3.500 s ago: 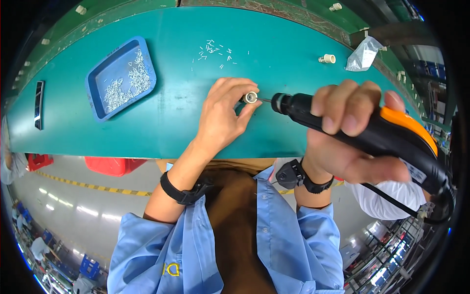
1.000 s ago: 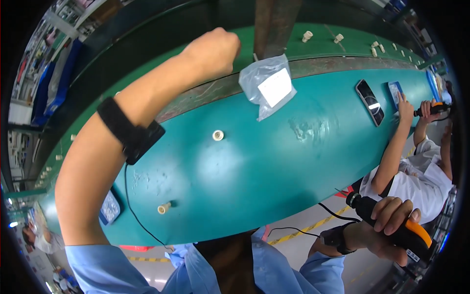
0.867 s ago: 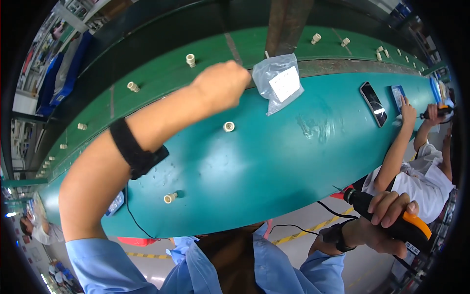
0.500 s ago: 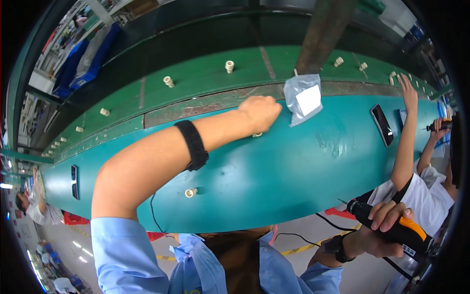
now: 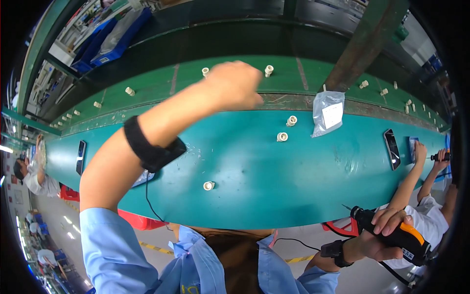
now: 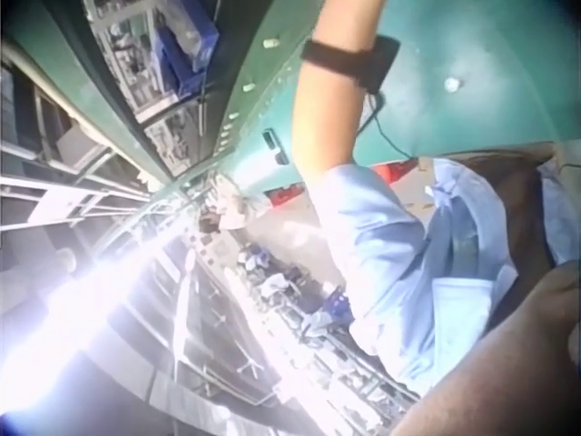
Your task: The person picks up a white plastic component from the conveyor belt, inserts a small metal pin into it, and secures it using a power screwdriver. This process is repeated for several components, which are then placed back onto the belt.
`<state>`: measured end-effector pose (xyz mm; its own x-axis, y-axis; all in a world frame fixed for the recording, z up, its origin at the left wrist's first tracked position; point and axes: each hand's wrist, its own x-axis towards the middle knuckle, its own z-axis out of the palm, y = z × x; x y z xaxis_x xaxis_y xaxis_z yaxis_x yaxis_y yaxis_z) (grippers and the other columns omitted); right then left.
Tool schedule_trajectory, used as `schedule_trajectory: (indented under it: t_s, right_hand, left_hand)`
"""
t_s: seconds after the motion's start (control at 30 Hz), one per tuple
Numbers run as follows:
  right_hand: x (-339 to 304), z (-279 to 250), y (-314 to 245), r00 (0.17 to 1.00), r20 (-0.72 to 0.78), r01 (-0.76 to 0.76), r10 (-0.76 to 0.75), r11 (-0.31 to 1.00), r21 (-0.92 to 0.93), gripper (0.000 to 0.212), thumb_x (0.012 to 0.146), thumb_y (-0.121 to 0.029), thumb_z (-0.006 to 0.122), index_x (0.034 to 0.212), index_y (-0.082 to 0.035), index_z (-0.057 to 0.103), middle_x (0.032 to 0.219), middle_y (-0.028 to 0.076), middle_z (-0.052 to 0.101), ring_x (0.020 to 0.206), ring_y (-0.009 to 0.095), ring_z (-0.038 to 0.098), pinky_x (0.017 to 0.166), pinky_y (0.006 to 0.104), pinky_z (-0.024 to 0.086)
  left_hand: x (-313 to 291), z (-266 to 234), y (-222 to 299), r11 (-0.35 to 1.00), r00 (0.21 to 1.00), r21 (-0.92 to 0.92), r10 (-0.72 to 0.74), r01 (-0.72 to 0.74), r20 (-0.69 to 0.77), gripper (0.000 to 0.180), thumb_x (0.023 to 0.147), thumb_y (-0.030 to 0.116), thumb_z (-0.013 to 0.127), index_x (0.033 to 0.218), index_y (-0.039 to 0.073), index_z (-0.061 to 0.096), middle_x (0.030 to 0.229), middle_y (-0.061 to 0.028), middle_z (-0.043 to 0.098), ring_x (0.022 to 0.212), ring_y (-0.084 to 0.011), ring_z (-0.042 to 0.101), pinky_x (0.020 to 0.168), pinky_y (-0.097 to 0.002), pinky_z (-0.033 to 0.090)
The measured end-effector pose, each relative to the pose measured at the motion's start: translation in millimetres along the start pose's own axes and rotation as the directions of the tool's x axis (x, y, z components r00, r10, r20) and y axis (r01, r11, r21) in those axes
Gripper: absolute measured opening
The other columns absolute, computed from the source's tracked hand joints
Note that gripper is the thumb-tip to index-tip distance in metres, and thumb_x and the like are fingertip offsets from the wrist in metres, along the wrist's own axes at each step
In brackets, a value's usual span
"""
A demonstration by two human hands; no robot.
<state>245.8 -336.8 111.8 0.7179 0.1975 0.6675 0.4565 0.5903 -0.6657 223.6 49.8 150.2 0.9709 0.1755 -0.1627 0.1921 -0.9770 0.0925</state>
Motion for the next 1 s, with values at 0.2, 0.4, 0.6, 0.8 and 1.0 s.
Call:
schedule_trajectory:
  t_s: [0.2, 0.4, 0.6, 0.8, 1.0]
  right_hand:
    - [1, 15, 12, 0.999, 0.042, -0.025, 0.025, 1.0, 0.005, 0.075, 0.077, -0.059, 0.062, 0.119, -0.001, 0.042, 0.072, 0.001, 0.047, 0.056, 0.01, 0.046, 0.053, 0.0238, 0.04]
    - [-2, 28, 12, 0.997, 0.051, -0.049, 0.051, 0.998, -0.029, 0.075, 0.077, -0.059, 0.062, 0.12, -0.002, 0.042, 0.071, 0.0, 0.047, 0.056, 0.01, 0.047, 0.053, 0.0235, 0.04]
    - [-4, 39, 11, 0.998, 0.033, -0.057, 0.058, 0.998, -0.038, 0.076, 0.077, -0.06, 0.062, 0.121, -0.002, 0.041, 0.07, 0.0, 0.047, 0.056, 0.01, 0.047, 0.052, 0.0237, 0.039]
    - [-7, 53, 10, 0.998, 0.035, -0.054, 0.055, 0.998, -0.017, 0.076, 0.077, -0.06, 0.061, 0.121, -0.001, 0.041, 0.071, 0.001, 0.047, 0.056, 0.011, 0.046, 0.052, 0.0244, 0.039]
    - [-12, 60, 4, 0.998, 0.057, -0.032, 0.032, 0.999, 0.002, 0.077, 0.077, -0.061, 0.06, 0.12, 0.001, 0.041, 0.072, 0.002, 0.047, 0.055, 0.012, 0.046, 0.051, 0.0255, 0.039]
  left_hand:
    - [13, 41, -101, 0.92, 0.873, -0.151, -0.391, 0.362, -0.291, 0.045, 0.073, 0.021, 0.071, 0.112, 0.005, 0.059, 0.111, -0.0184, 0.058, 0.106, -0.0329, 0.055, 0.092, -0.0402, 0.045]
    - [52, 86, -131, 0.925, 0.889, -0.161, -0.375, 0.343, -0.261, 0.043, 0.073, 0.012, 0.067, 0.115, 0.007, 0.057, 0.11, -0.0184, 0.058, 0.106, -0.0333, 0.056, 0.09, -0.0399, 0.046]
    - [65, 98, -138, 0.926, 0.895, -0.197, -0.366, 0.322, -0.256, 0.034, 0.071, 0.002, 0.061, 0.106, 0.006, 0.058, 0.1, -0.0193, 0.062, 0.095, -0.0363, 0.06, 0.083, -0.0413, 0.05]
    - [53, 100, -128, 0.906, 0.86, -0.297, -0.394, 0.303, -0.323, 0.026, 0.072, 0.004, 0.063, 0.098, 0.004, 0.058, 0.09, -0.0201, 0.064, 0.087, -0.038, 0.061, 0.077, -0.0432, 0.05]
    - [24, 84, -57, 0.911, 0.895, -0.412, -0.208, 0.03, -0.394, 0.022, 0.074, 0.006, 0.066, 0.094, 0.002, 0.057, 0.083, -0.0197, 0.064, 0.081, -0.0388, 0.062, 0.071, -0.0426, 0.049]
